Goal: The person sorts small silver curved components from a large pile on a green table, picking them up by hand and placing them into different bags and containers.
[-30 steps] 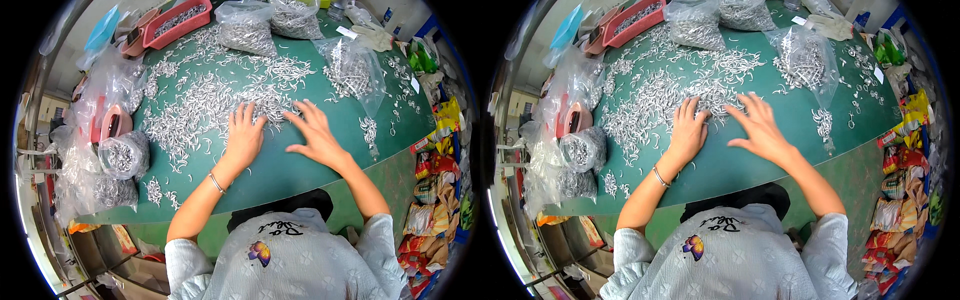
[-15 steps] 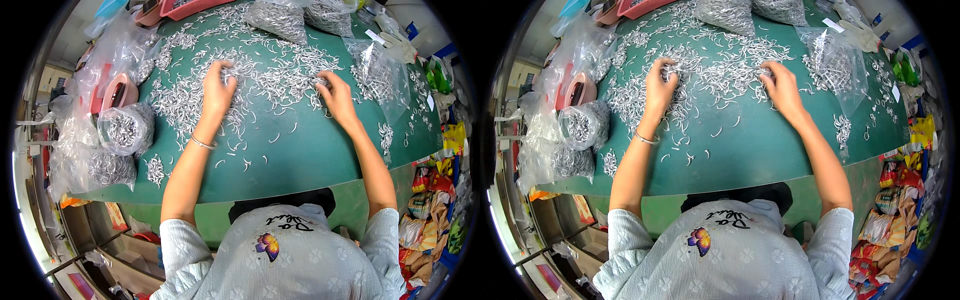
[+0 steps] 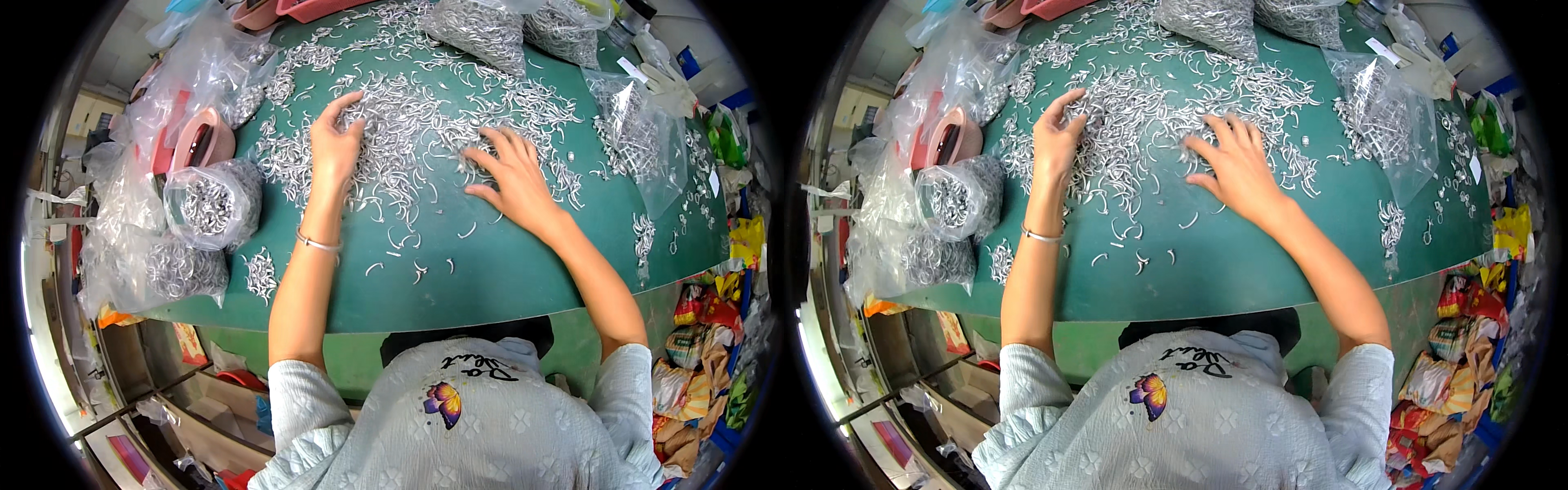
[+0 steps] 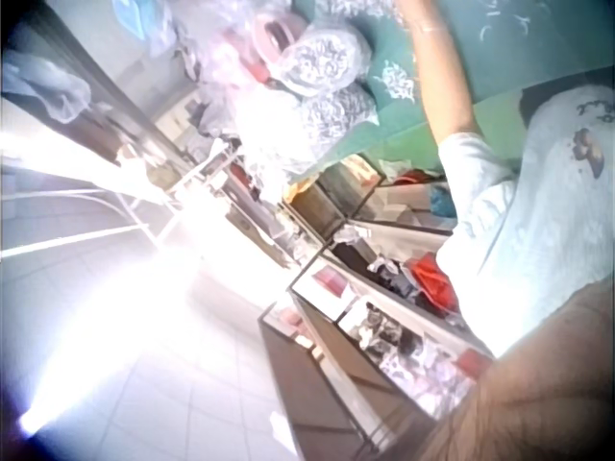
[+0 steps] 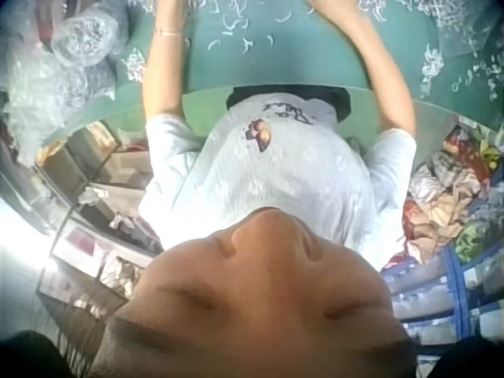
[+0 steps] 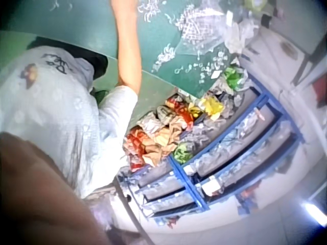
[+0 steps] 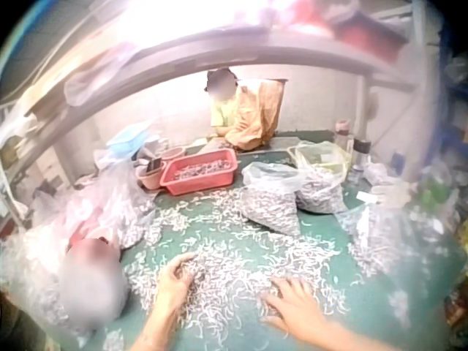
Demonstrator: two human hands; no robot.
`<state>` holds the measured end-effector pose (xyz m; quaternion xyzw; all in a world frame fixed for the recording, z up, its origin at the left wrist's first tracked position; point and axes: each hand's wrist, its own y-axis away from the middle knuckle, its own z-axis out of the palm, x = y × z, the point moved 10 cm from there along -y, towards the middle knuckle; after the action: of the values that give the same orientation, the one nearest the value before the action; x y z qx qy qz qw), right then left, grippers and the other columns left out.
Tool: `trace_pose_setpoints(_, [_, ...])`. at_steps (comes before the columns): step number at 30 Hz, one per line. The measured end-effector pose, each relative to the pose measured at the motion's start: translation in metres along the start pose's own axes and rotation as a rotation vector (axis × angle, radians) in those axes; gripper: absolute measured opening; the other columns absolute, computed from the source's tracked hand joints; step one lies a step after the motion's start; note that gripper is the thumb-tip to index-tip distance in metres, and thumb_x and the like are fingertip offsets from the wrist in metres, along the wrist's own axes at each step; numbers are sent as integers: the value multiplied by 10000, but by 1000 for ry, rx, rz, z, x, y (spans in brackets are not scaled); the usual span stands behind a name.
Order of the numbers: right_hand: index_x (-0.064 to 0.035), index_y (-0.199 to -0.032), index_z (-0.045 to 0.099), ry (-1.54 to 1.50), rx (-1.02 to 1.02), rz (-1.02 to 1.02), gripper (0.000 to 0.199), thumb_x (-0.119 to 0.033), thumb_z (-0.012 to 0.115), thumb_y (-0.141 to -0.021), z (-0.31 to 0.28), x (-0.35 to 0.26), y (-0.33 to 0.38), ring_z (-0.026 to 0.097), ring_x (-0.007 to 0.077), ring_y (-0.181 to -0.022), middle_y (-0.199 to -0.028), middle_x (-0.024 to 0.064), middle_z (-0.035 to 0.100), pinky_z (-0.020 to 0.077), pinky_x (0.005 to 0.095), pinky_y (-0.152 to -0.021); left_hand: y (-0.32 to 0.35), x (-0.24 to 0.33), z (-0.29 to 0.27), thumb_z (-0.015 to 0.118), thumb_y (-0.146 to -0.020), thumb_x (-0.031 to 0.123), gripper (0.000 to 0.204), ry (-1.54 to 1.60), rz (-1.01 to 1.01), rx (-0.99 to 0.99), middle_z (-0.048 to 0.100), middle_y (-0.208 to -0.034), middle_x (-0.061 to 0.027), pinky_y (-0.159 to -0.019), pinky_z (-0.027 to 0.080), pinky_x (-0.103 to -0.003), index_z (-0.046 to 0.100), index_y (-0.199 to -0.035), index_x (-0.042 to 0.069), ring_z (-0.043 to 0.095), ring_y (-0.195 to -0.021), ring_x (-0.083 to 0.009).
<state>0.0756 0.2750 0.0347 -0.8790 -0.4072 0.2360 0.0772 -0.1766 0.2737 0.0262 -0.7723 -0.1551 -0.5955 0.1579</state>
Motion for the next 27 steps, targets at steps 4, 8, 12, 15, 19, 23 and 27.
trace_pose_setpoints(4, [-80,-992,632,-140,-62,-170,218,-66,685,-780,-16,-6,31,506,266,-1090,-1137,45,581,406,369,-909,5,10,-12,651,-817,-30,356,-227,171,69,607,-892,1,-595,387,-218,649,-1166,36,460,-699,-54])
trace_pose_setpoints(8, [-57,-921,619,-124,-15,-182,145,2,632,-789,-44,11,54,539,256,-1002,-1038,35,609,415,374,-857,6,16,-5,676,-823,26,322,-206,237,75,650,-955,-25,-651,410,-240,655,-1144,23,499,-751,-86])
trace_pose_setpoints(12, [-56,-930,626,113,51,-54,195,45,608,-764,-66,42,68,542,267,-1017,-1047,47,618,400,391,-876,5,18,12,611,-863,1,309,-73,214,-60,662,-1079,-56,-774,449,-245,644,-1171,11,560,-868,-101])
trace_pose_setpoints(15, [-48,-937,628,288,157,116,233,77,592,-744,-83,66,74,545,279,-1032,-1054,58,626,393,405,-884,10,24,28,547,-872,-64,388,110,148,-202,629,-1213,-69,-912,441,-253,596,-1250,8,572,-1044,-110])
trace_pose_setpoints(19, [-48,-1038,637,-91,158,169,236,-28,629,-803,-68,53,40,522,313,-1105,-1135,102,603,371,430,-974,19,36,47,559,-890,-21,396,95,267,-295,584,-1280,-78,-944,431,-265,567,-1283,24,549,-1124,-132])
trace_pose_setpoints(23, [-88,-1239,587,-93,120,123,470,-226,722,-811,-25,39,-17,434,327,-1264,-1304,140,512,333,445,-1049,39,61,89,619,-891,98,391,-559,590,-298,492,-1385,-159,-1046,389,-420,570,-1280,90,469,-1277,-335])
trace_pose_setpoints(27, [-105,-1188,612,-13,-2,-6,446,-224,749,-780,11,13,-30,421,304,-1286,-1304,116,517,323,445,-1058,57,33,101,652,-880,204,444,-1046,529,-210,431,-1438,-150,-1072,309,-561,546,-1299,104,344,-1342,-416])
